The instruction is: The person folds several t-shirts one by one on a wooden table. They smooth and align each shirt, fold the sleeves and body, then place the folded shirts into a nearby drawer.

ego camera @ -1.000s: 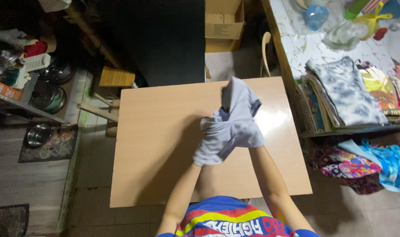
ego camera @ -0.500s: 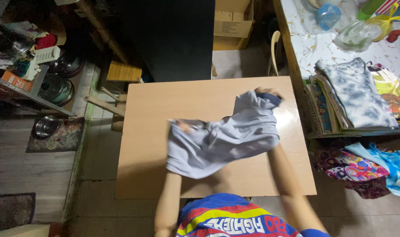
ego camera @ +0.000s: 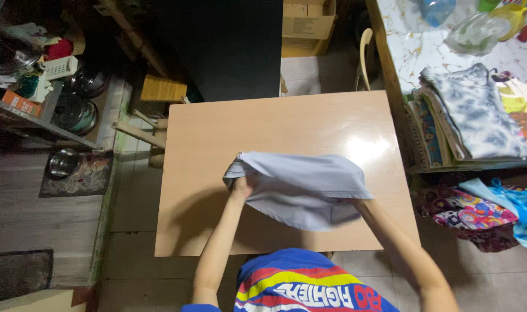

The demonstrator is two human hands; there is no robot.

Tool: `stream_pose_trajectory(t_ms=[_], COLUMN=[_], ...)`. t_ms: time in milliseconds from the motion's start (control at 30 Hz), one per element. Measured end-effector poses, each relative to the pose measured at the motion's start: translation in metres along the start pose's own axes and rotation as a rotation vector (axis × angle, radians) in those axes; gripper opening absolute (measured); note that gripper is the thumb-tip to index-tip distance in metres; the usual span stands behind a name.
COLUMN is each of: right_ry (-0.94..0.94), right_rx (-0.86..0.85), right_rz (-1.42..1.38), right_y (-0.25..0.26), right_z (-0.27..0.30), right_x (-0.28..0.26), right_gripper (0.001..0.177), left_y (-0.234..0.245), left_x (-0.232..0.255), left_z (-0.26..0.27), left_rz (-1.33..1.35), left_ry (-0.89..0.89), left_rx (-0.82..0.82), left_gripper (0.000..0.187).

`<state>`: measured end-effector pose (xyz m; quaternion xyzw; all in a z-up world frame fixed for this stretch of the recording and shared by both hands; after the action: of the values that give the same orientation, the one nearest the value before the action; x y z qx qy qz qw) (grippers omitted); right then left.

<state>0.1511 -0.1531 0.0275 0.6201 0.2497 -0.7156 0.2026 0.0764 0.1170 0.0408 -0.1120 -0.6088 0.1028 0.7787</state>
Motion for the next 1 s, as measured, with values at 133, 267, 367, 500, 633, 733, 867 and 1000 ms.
stream_pose_trajectory(t_ms=[133,267,367,500,633,733,867,1000], right_ry=[0.245,0.444,0.501,0.478,0.404,0.41,0.477,0.231], right_rx=[0.137,0.022,-0.082,-0.11,-0.042,0.153,0.453,0.297], right_rz=[0.02,0.251,0.402,0.456,0.424,0.32,0.02,0.039], right_y=[0.0,-0.057,-0.095,-0.097,-0.065,-0.01,0.075,0.095], right_z=[-0.003,0.004,0.027,0.06,0.076,0.076,0.065,0.038], right_x=[-0.047,-0.091,-0.111,-0.116,-0.098,-0.089,-0.071,-0.01], right_gripper=[0.051,0.05,0.05,0.049,0.049,0.048,0.048,0.047], left_y=[-0.028,-0.066,-0.061,-0.032,0.001,0.013,0.016,0.003], left_x=[-0.024,-0.055,-0.048,-0.034,-0.019,-0.012,-0.019,-0.054], left_z=[-0.001,-0.016,-0.039,-0.051,-0.05,-0.053,-0.059,-0.05], left_rz=[-0.085,-0.147,-0.112,0.019,0.129,0.151,0.139,0.079], left_ry=[0.051,0.089,0.097,0.124,0.125,0.126,0.175,0.254], left_rx=[-0.068,-0.107,-0.122,-0.095,-0.056,-0.052,-0.083,-0.104], left_gripper=[0.036,0.038,0.039,0.04,0.041,0.042,0.043,0.045])
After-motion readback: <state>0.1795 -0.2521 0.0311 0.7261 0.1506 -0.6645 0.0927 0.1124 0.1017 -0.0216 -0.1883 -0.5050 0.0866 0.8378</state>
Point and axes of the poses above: each hand's wrist, its own z-axis away from the middle knuckle, its own y-axis out of the back of the hand, x = y × z, the point moved 9 cm from there along -z, towards the middle knuckle, and after that the axes turned 14 degrees about y, right-handed, at the moved point
